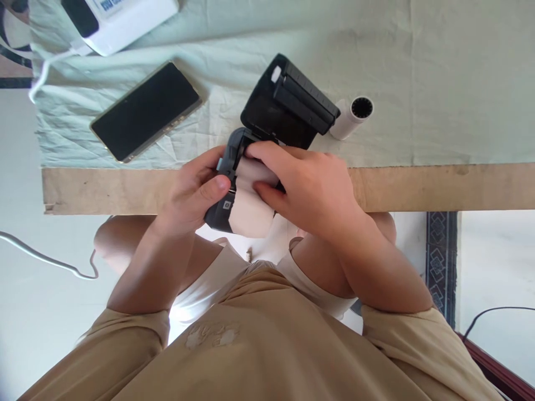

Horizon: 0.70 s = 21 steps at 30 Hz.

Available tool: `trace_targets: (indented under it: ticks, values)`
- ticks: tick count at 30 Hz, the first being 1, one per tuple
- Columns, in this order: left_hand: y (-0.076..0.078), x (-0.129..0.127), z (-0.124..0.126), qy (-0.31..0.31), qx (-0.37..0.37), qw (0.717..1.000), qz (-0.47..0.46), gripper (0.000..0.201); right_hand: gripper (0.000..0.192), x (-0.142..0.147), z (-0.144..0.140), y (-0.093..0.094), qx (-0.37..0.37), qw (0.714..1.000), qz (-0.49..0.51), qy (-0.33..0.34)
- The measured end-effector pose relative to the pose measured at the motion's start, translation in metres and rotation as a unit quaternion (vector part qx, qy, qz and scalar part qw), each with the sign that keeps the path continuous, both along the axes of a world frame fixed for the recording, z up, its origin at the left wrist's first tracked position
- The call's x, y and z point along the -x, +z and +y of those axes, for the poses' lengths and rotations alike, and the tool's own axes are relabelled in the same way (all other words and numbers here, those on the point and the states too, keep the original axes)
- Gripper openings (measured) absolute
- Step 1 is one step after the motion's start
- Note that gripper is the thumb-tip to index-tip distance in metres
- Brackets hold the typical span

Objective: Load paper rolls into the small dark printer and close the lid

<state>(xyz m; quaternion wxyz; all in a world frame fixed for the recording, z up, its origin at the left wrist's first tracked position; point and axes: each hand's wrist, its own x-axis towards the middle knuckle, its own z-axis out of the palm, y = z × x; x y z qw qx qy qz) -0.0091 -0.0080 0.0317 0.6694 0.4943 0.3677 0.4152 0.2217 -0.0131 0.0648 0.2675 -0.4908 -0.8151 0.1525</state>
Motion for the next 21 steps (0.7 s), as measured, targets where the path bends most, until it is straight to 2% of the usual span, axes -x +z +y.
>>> trace_targets:
  ticks: [3,6,8,10,12,13,16,19,21]
  values:
    - [0.0,-0.001,-0.002,0.026,0.01,1.0,0.006,0.047,0.041,0.0,0.0,0.002,0.047,0.995,0.088,-0.013]
    - [0.002,-0.005,-0.003,0.054,0.029,0.998,-0.034,0.041,0.042,0.002,-0.001,0.001,0.091,0.974,0.209,-0.007]
    - [0.003,-0.008,-0.003,0.082,0.03,0.994,-0.061,0.037,0.043,0.0,0.001,-0.001,0.132,0.94,0.314,0.027]
    - [0.004,-0.011,-0.003,0.114,0.027,0.99,-0.077,0.035,0.042,-0.008,0.007,-0.006,0.175,0.889,0.419,0.052]
    - [0.003,-0.013,-0.001,0.134,0.036,0.986,-0.096,0.033,0.055,-0.021,0.017,-0.012,0.217,0.852,0.473,0.051]
    - [0.002,-0.014,0.0,0.142,0.042,0.983,-0.107,0.033,0.061,-0.028,0.023,-0.016,0.233,0.846,0.478,0.043]
    - [-0.003,-0.013,0.002,0.16,0.068,0.976,-0.128,0.04,0.058,-0.043,0.039,-0.031,0.254,0.854,0.455,-0.013]
    - [-0.006,-0.011,0.002,0.168,0.084,0.974,-0.128,0.047,0.042,-0.037,0.046,-0.047,0.197,0.875,0.415,-0.155]
    - [-0.006,-0.011,0.002,0.165,0.083,0.974,-0.13,0.048,0.035,-0.026,0.044,-0.053,0.145,0.889,0.385,-0.203]
